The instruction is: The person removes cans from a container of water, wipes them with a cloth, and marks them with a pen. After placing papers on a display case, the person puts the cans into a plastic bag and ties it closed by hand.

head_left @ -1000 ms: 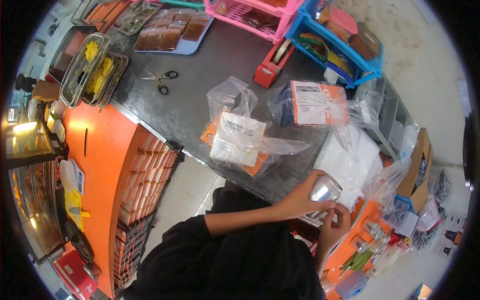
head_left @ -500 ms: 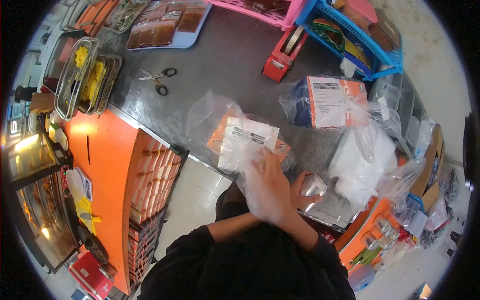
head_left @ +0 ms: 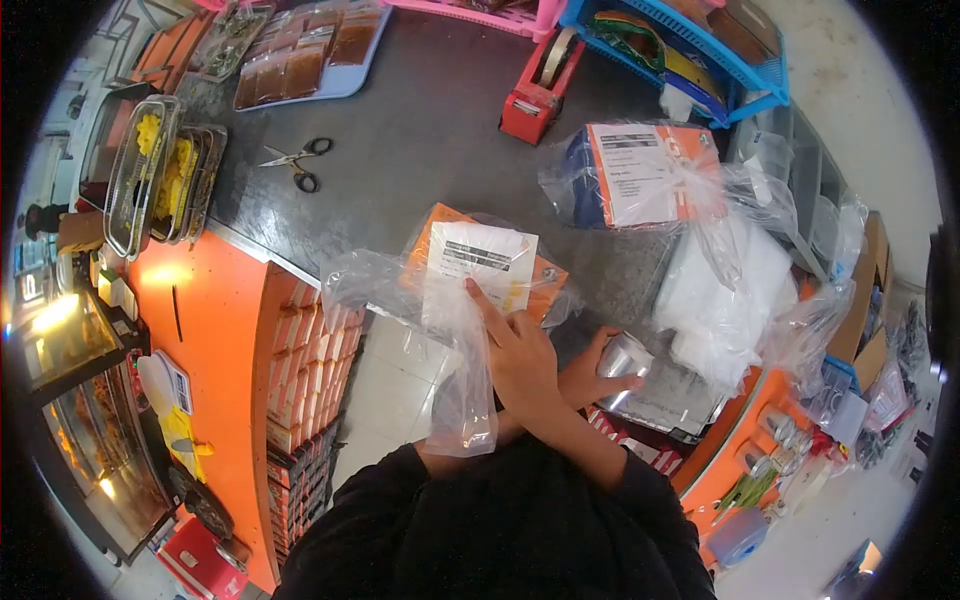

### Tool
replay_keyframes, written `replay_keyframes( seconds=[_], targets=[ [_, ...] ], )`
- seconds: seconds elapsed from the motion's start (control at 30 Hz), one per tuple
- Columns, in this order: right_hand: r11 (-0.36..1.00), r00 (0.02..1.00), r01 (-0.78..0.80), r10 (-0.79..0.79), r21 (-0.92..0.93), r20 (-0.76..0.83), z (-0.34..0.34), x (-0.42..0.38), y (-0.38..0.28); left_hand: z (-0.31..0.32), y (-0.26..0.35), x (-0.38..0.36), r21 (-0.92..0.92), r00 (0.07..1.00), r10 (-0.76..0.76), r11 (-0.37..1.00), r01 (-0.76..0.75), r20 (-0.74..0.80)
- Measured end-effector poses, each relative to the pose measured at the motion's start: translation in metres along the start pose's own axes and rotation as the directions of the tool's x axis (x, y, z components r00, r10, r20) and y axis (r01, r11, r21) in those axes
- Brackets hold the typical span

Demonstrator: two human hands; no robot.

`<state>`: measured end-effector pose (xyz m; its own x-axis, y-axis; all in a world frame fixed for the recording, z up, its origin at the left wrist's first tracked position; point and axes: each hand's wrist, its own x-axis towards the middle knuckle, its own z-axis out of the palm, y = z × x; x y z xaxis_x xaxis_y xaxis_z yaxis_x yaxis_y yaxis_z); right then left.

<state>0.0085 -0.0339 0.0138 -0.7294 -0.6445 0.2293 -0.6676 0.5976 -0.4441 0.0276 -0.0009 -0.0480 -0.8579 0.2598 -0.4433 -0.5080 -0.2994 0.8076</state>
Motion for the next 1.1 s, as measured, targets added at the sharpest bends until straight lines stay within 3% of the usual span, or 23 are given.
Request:
replay_keyframes(
  seconds=[0.07,0.17,0.23,0.27,0.3,0.33,0.37,0.4,0.43,0.47,0.53,0.57,0.6,0.67,0.7,0.73,0.8,0.9,1.0,1.1],
  targets=[
    [0.999,0.998,-0.028,0.029,0.023,-0.051,-0.001,-0.001,-0.001,-0.001,0.004,0.000,0.032,1.000,-0.024,0.999,0.024,-0.003],
    [0.999,0.999,-0.037,0.038,-0.031,0.023,-0.004,-0.004,-0.001,0.001,0.005,-0.002,-0.006,1.000,-0.022,1.000,0.022,0.016],
    [0.992,0.994,-0.063,0.052,0.108,0.098,-0.009,-0.009,0.000,0.003,-0.003,0.004,0.118,0.998,-0.028,0.992,0.035,-0.062],
    [0.981,0.993,-0.067,0.049,0.183,0.106,-0.013,-0.012,0.003,0.005,-0.020,0.012,0.117,0.997,0.043,0.992,-0.036,-0.063],
    [0.965,0.998,-0.040,0.027,0.260,0.052,-0.022,-0.025,0.008,0.010,-0.013,0.011,0.247,0.994,0.054,0.968,-0.029,-0.096],
    [0.983,0.960,0.093,-0.130,0.156,0.247,-0.042,-0.036,0.018,0.016,-0.005,0.011,0.373,0.990,0.065,0.928,-0.013,-0.128],
    [0.962,0.996,0.064,-0.080,0.266,0.050,-0.048,-0.058,0.026,0.019,-0.023,0.015,0.416,0.979,0.090,0.909,-0.006,-0.183],
    [0.948,0.987,0.011,0.041,0.320,-0.155,-0.057,-0.074,0.035,0.009,-0.052,0.026,0.104,0.997,0.074,0.992,-0.071,-0.025],
    [0.954,0.952,-0.039,0.126,0.296,-0.278,-0.090,-0.086,0.044,0.000,-0.081,0.037,-0.274,0.989,0.055,0.962,-0.015,0.137],
    [0.972,0.916,-0.143,0.201,0.187,-0.347,-0.112,-0.109,0.063,-0.006,-0.109,0.047,-0.538,0.956,0.034,0.832,0.134,0.292],
    [0.834,0.578,-0.478,0.535,0.276,-0.616,-0.136,-0.159,0.081,0.062,-0.031,0.036,-0.405,0.940,-0.015,0.900,0.161,0.340],
    [0.741,0.400,-0.600,0.605,0.303,-0.688,-0.149,-0.185,0.087,0.096,0.010,0.021,-0.115,0.944,-0.130,0.978,0.172,0.305],
    [0.726,0.345,-0.629,0.580,0.277,-0.738,-0.160,-0.210,0.092,0.124,0.016,0.020,-0.085,0.914,-0.130,0.981,0.175,0.384],
    [0.527,0.167,-0.575,0.824,0.626,-0.541,-0.172,-0.259,0.099,0.169,0.012,0.019,-0.060,0.868,-0.183,0.970,0.236,0.461],
    [0.613,0.229,-0.663,0.713,0.430,-0.663,-0.167,-0.284,0.111,0.194,0.003,0.024,-0.041,0.851,-0.184,0.971,0.234,0.491],
    [0.615,0.204,-0.664,0.696,0.425,-0.689,-0.177,-0.301,0.111,0.217,-0.003,0.025,-0.008,0.819,-0.184,0.975,0.224,0.544],
    [0.449,0.065,-0.532,0.867,0.718,-0.494,-0.198,-0.340,0.108,0.271,-0.019,0.026,0.031,0.769,-0.179,0.979,0.203,0.613],
    [0.464,-0.115,-0.496,0.803,0.734,-0.585,-0.226,-0.396,0.113,0.345,-0.045,0.017,0.140,0.716,-0.214,0.977,0.162,0.664],
    [0.429,-0.192,-0.526,0.781,0.735,-0.594,-0.250,-0.456,0.124,0.410,-0.068,0.006,0.257,0.652,-0.271,0.959,0.120,0.708],
    [0.409,-0.223,-0.557,0.765,0.723,-0.605,-0.268,-0.504,0.139,0.463,-0.087,-0.001,0.338,0.651,-0.298,0.939,0.067,0.698]
  ],
)
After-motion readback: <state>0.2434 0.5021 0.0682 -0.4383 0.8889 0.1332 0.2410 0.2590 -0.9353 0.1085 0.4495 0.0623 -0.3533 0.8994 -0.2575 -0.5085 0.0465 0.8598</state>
